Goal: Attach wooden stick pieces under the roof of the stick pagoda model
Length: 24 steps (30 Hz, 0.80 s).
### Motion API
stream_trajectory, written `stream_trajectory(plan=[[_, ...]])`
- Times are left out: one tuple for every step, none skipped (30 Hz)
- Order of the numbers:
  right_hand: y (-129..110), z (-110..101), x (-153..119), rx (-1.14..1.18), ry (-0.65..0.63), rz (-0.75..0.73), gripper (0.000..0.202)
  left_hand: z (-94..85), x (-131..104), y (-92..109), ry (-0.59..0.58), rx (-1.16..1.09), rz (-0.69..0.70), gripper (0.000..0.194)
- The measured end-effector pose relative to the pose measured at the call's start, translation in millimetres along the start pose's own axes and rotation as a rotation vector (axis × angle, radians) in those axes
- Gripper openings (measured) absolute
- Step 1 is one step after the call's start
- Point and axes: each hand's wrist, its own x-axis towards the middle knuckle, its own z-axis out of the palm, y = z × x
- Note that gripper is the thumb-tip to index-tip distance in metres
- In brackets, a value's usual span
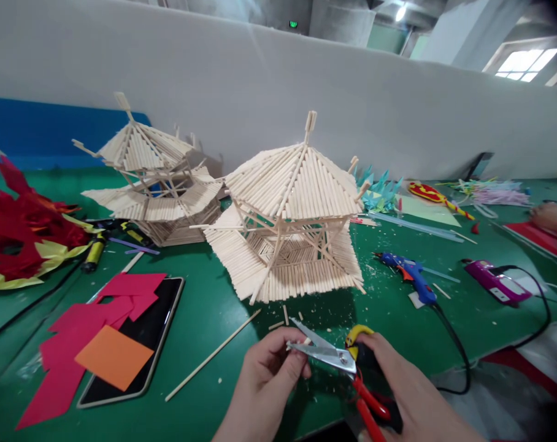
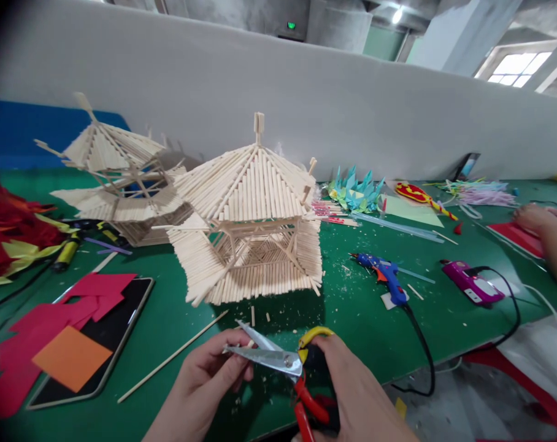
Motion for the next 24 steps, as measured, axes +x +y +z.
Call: stream_trajectory(plan=[[-2.6,-1.0,0.8,0.014,0.007,-0.004,0.070,-0.1,-0.8,0.5,-0.004,0.005,0.007,0.014],[-4.5,-2.0,1.3,0.025,0.007,-0.002,0.068,-0.1,-1.6,0.9,-0.006,0.011,0.014,0.012],[-5.8,-2.7,1.6,0.029,0.005,-0.003,0.068,-0.3,-2.3,1.1,-0.007,0.016,0.019,0.010],[-6.4,-3.3,1.8,0.027,-0.001,-0.007,0.069,-0.5,-2.8,1.3,-0.009,0.021,0.025,0.009],[-6.5,-3.6,1.9,0.020,-0.004,-0.011,0.070,-0.9,-3.1,1.3,-0.014,0.025,0.029,0.009],[-6.2,-3.6,2.1,0.012,-0.007,-0.014,0.071,-1.3,-3.1,1.4,-0.020,0.030,0.032,0.008],[-5.6,-3.4,2.2,0.007,-0.011,-0.017,0.072,-1.8,-2.9,1.4,-0.024,0.033,0.035,0.008],[-4.8,-2.9,2.3,0.009,-0.015,-0.017,0.072,-2.3,-2.6,1.5,-0.028,0.037,0.037,0.008],[-4.1,-2.4,2.4,0.017,-0.020,-0.014,0.071,-2.8,-2.1,1.7,-0.031,0.040,0.040,0.007],[-3.4,-1.7,2.5,0.029,-0.023,-0.011,0.071,-3.4,-1.6,2.0,-0.033,0.043,0.044,0.007],[-2.9,-1.2,2.5,0.042,-0.028,-0.013,0.072,-3.9,-1.0,2.3,-0.031,0.044,0.050,0.006],[-2.7,-0.8,2.5,0.055,-0.034,-0.017,0.073,-4.4,-0.6,2.7,-0.029,0.045,0.056,0.006],[-2.7,-0.6,2.6,0.068,-0.040,-0.022,0.073,-4.9,-0.2,3.1,-0.027,0.045,0.064,0.006],[-2.9,-0.5,2.7,0.081,-0.044,-0.026,0.071,-5.4,0.1,3.5,-0.027,0.046,0.071,0.006],[-3.1,-0.6,2.9,0.092,-0.047,-0.030,0.069,-5.8,0.3,3.9,-0.025,0.045,0.079,0.005],[-3.3,-0.7,3.2,0.098,-0.048,-0.030,0.067,-6.2,0.4,4.1,-0.025,0.044,0.086,0.005],[-3.3,-0.7,3.7,0.097,-0.047,-0.029,0.066,-6.6,0.4,4.3,-0.027,0.042,0.092,0.004],[-3.1,-0.7,4.3,0.091,-0.049,-0.025,0.066,-7.0,0.4,4.3,-0.027,0.040,0.096,0.004],[-2.7,-0.5,4.9,0.083,-0.056,-0.017,0.068,-7.4,0.4,4.2,-0.029,0.038,0.098,0.004],[-2.3,-0.3,5.5,0.070,-0.065,-0.009,0.070,-7.8,0.4,4.0,-0.032,0.037,0.100,0.004],[-1.9,0.0,6.1,0.057,-0.076,0.001,0.073,-8.1,0.4,3.7,-0.035,0.036,0.102,0.005],[-1.9,0.2,6.5,0.047,-0.091,0.012,0.075,-8.5,0.6,3.3,-0.038,0.035,0.104,0.005],[-2.3,0.3,6.8,0.040,-0.110,0.026,0.076,-8.8,0.9,3.0,-0.042,0.034,0.108,0.004],[-3.4,0.2,6.9,0.039,-0.126,0.035,0.077,-9.0,1.4,2.7,-0.048,0.032,0.113,0.004]])
